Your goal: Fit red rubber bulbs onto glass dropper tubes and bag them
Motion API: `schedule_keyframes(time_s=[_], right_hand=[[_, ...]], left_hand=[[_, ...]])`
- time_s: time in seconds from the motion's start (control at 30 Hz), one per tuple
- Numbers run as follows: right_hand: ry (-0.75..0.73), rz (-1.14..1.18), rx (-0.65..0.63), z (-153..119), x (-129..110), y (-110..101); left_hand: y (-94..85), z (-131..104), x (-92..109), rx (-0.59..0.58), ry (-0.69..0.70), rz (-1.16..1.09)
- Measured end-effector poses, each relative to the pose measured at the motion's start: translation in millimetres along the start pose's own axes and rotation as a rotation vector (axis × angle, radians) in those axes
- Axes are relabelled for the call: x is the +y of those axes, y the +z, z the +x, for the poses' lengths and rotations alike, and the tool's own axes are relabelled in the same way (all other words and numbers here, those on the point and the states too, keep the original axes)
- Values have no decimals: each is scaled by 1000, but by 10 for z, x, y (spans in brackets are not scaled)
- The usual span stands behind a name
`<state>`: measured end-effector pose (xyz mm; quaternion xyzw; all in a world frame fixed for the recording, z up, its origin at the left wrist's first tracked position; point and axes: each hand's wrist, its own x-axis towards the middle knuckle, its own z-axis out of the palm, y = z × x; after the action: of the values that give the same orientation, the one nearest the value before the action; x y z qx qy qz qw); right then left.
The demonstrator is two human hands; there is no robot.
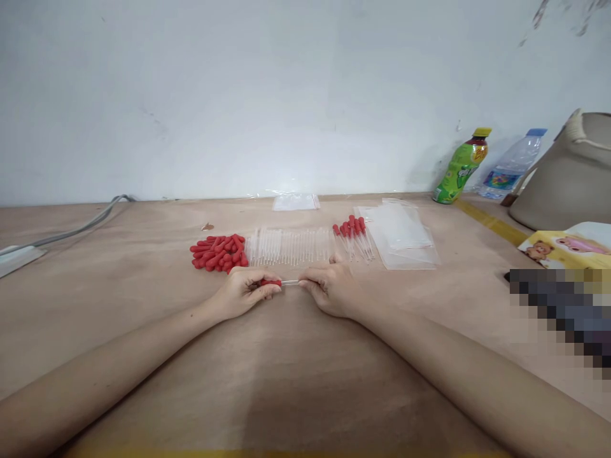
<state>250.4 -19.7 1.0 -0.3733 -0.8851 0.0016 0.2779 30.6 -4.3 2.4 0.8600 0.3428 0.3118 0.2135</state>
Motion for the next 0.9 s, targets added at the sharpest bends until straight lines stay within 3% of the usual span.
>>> schedule_keyframes(time_s=[0.27, 0.9], right_hand=[[24, -51, 12, 39, -68, 21], [171, 224, -170, 173, -115, 52]], left_hand=[[-10, -1, 29, -33, 57, 86], [-16, 52, -61, -48, 217, 181]])
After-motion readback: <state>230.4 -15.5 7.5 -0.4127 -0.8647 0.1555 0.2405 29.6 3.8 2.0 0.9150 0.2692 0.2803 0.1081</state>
